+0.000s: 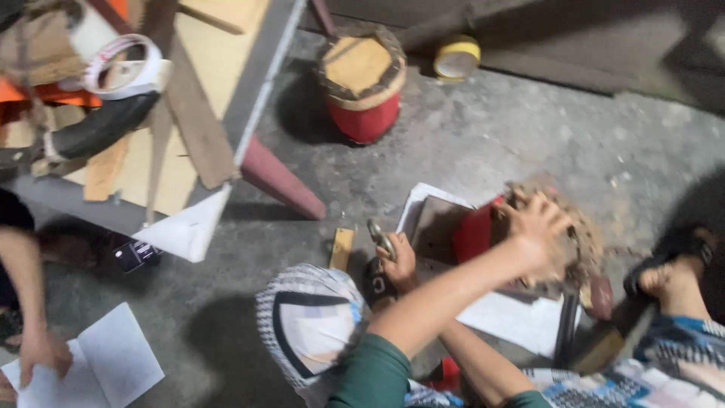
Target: The person is stretching a leather skin over a wooden drum frame. They use scissors to trim the skin, then use a specialized tensioning tool and a hammer to pull the skin tight and secure it to the frame.
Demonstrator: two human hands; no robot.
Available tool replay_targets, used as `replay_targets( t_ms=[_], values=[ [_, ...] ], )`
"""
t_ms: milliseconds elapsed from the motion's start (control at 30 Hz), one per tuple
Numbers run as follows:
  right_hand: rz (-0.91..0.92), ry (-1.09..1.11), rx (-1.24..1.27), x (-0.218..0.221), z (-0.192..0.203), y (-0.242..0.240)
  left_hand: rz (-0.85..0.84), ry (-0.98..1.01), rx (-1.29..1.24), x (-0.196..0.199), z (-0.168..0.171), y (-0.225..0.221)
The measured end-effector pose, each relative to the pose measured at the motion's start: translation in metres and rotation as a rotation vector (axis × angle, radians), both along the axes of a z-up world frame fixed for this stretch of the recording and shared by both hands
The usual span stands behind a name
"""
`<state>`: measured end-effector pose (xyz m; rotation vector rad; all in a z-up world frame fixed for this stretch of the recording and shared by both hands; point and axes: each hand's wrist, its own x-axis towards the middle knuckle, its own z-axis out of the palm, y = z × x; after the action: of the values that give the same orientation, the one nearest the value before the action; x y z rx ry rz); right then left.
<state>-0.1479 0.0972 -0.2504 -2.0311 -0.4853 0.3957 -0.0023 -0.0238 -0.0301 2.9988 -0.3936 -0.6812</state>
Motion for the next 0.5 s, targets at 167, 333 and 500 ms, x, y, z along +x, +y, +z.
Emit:
replay_targets(
  t_ms=[167, 333, 500],
  values=[
    [-0.102, 0.045, -0.075, -0.038, -0.007, -0.095, -0.028, -0.010, -0.038, -0.003, -0.002, 0.007],
    [-0.211, 0.099, -0.160, -0.074, 0.017, -0.179, -0.085, -0.027, 0.016, -0.008, 0.010, 0.012],
    [-0.561, 0.458, 0.018, -0.083, 0.060, -0.247, -0.116, 0.028, 0.079, -0.004, 0.016, 0.024]
  ],
)
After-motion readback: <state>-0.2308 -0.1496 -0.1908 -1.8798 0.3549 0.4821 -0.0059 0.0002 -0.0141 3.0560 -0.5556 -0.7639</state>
